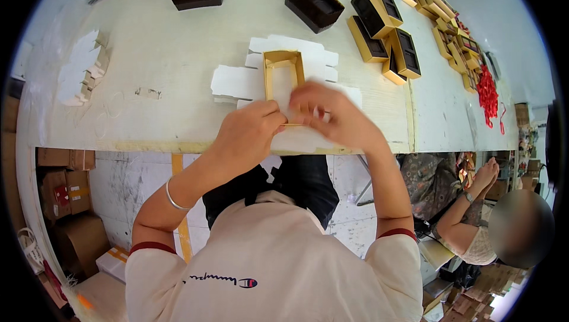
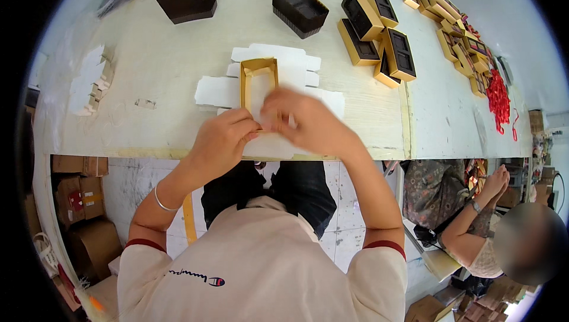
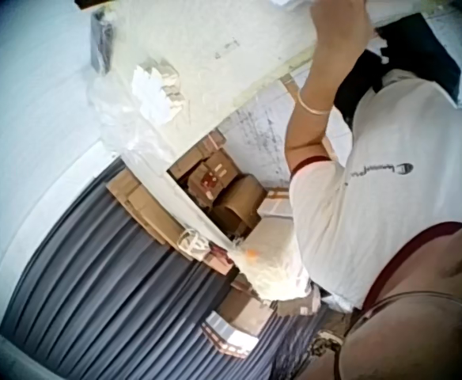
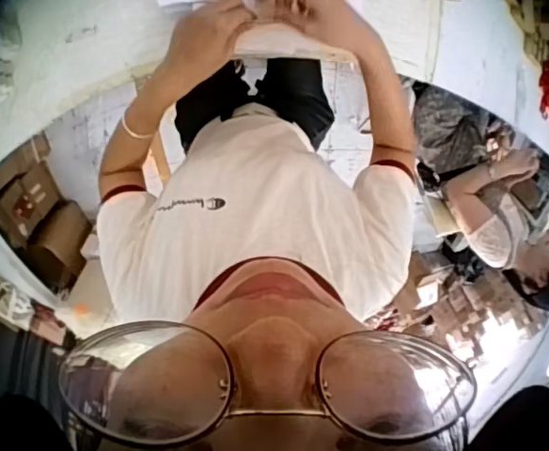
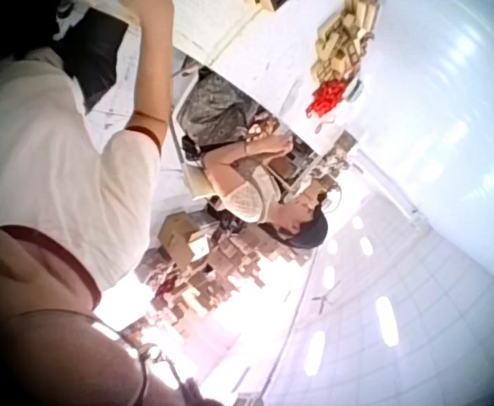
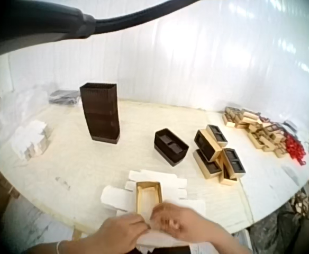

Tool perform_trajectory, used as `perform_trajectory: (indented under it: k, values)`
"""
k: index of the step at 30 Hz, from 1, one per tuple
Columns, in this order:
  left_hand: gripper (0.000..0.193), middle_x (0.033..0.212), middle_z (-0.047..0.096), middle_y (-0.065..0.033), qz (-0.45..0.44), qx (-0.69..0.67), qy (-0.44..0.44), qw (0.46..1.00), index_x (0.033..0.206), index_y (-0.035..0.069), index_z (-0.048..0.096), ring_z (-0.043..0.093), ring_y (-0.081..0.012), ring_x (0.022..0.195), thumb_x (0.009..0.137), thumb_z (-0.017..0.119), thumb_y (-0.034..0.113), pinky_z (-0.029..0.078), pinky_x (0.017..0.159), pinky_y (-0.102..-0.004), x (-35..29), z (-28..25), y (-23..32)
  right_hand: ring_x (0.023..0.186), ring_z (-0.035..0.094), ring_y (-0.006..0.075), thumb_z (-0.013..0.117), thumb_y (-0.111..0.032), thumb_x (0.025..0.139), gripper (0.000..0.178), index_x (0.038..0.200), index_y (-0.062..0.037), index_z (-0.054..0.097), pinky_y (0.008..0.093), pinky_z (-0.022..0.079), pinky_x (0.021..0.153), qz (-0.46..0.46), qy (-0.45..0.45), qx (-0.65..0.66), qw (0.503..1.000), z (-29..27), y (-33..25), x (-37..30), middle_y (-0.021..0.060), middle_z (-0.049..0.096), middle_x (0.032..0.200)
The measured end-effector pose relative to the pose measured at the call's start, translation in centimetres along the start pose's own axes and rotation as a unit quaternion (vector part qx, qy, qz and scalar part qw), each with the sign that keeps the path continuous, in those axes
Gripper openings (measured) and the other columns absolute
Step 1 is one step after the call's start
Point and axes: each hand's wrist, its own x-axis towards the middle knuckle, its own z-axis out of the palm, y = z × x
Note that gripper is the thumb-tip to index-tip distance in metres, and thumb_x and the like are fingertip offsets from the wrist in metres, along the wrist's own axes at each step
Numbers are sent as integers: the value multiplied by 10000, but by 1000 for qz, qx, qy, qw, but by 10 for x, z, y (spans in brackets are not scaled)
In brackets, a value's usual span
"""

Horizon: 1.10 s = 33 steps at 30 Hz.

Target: The person folds flat white cardboard pieces into small rectangular boxes and inserts dark brown plastic inserts into them. The person repeats this process multiple times, stacking the completed boxes on the table.

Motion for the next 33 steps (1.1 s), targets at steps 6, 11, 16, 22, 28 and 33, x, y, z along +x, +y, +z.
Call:
perform_trajectory:
  k: [6, 11, 16, 22, 28, 33]
  values:
    - [268, 1039, 562, -68, 27, 17, 20, 999, 1009, 57, 627, 567, -240, 706, 784, 702, 182, 480, 610, -323, -1, -6, 6, 609, 451, 112, 623, -58, 844, 226, 1056, 11, 592, 259, 398, 549, 136, 82, -71, 985, -9, 22, 40, 46, 503, 670]
    - [578, 1248, 494, -115, -119, -4, 95, 988, 1317, 94, 446, 598, -249, 828, 832, 679, 305, 502, 704, -314, 27, -35, -4, 559, 498, 195, 630, -21, 793, 215, 1001, 30, 607, 314, 422, 554, 116, 169, -15, 979, 11, 11, 34, 99, 530, 632]
    - [461, 1185, 546, -133, -25, -201, 135, 970, 1290, 60, 455, 605, -291, 909, 869, 624, 143, 493, 776, -315, 20, -33, 8, 603, 505, 208, 667, 15, 748, 394, 1131, 41, 581, 308, 429, 570, -193, 280, -239, 909, 23, -27, 2, 96, 555, 725]
    - [415, 1052, 590, -170, 156, -99, 234, 955, 1194, 48, 462, 623, -313, 852, 809, 611, 15, 511, 665, -342, 12, -24, 6, 910, 565, 291, 659, -176, 843, 622, 1343, 77, 391, 342, 466, 790, -134, 252, -55, 957, 26, -48, -14, 197, 574, 1051]
    - [531, 1069, 561, -162, 140, -29, 231, 962, 1249, 72, 399, 598, -321, 805, 783, 650, 39, 500, 626, -390, 9, -13, 18, 1159, 486, 432, 552, -404, 918, 817, 1449, 45, 123, 416, 397, 979, -47, 183, 53, 981, 52, -47, -13, 285, 424, 1319]
    - [682, 1249, 469, -171, 99, -140, 102, 980, 1303, 73, 368, 579, -330, 922, 737, 743, 135, 492, 721, -399, 11, -33, 29, 957, 592, 407, 482, -297, 966, 616, 1427, 9, 212, 412, 467, 823, 15, 150, 28, 988, 22, -54, -11, 266, 572, 1079]
